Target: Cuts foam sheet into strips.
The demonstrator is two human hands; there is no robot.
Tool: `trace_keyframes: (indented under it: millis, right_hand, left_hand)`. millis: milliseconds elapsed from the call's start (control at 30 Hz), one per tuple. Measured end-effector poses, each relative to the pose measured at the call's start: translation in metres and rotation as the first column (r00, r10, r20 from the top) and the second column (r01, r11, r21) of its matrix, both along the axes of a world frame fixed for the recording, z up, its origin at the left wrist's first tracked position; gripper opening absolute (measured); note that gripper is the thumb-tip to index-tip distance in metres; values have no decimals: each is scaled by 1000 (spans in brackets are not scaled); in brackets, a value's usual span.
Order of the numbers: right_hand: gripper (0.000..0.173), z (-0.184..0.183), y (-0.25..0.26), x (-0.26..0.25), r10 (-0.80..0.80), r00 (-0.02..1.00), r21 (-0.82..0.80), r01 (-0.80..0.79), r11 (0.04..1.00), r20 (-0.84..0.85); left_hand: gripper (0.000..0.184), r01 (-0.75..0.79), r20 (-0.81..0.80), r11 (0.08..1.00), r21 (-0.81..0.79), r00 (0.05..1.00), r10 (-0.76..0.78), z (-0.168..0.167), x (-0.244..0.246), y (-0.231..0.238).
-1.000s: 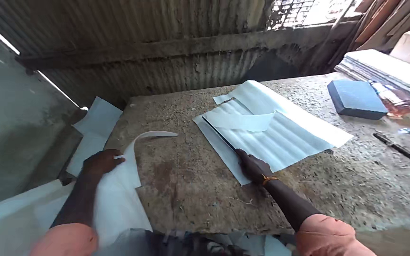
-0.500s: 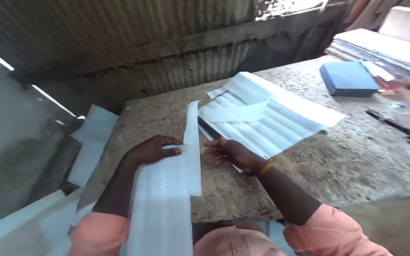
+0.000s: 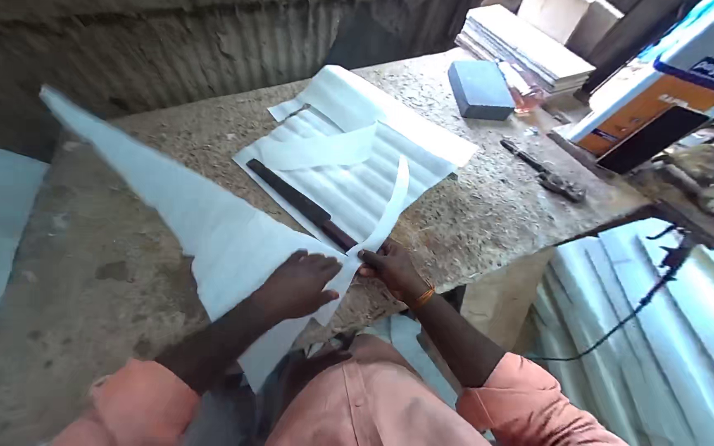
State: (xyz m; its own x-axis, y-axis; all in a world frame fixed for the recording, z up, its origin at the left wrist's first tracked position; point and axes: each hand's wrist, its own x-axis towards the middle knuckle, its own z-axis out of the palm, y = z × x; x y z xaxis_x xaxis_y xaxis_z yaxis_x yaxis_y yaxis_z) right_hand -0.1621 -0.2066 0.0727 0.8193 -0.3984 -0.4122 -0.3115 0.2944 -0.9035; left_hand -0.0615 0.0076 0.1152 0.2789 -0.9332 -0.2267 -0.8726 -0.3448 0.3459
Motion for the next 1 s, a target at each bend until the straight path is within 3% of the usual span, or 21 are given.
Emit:
trace_keyframes:
  millis: [100, 233, 333, 467, 633, 800, 900, 1000]
  right_hand:
    - [37, -19, -11, -21, 59, 993, -172, -77, 982, -103]
    - [30, -33, -21, -27, 168, 951, -421, -268, 867, -258]
    - [32, -38, -22, -28, 125, 954, -572, -265, 776, -272]
    - [32, -50, -16, -38, 43, 984, -538, -131, 833, -173]
    - [33, -49, -12, -40, 2, 978, -624, -136, 769, -210]
    - [32, -54, -13, -40, 8, 979, -554, -123, 824, -204]
    - [31, -51, -16, -37, 59, 966, -537, -190, 822, -251]
    - [38, -36, -28, -31, 179, 922, -566, -356, 743, -344]
  left_hand:
    - [55, -90, -123, 995, -35, 989, 85, -46, -29, -6]
    - [43, -267, 23, 944, -192, 961, 277, -79, -50, -17]
    - [43, -376, 103, 911, -171, 912, 396, -85, -67, -27]
    - [46, -445, 190, 883, -151, 863, 468, -91, -87, -31]
    - [46, -460, 244, 874, -156, 840, 485, -96, -92, -34]
    - [46, -485, 234, 863, -144, 830, 506, -90, -96, -36]
    - [47, -474, 241, 864, -168, 831, 502, -92, -99, -35]
    - [43, -450, 210, 871, -196, 849, 485, -93, -100, -34]
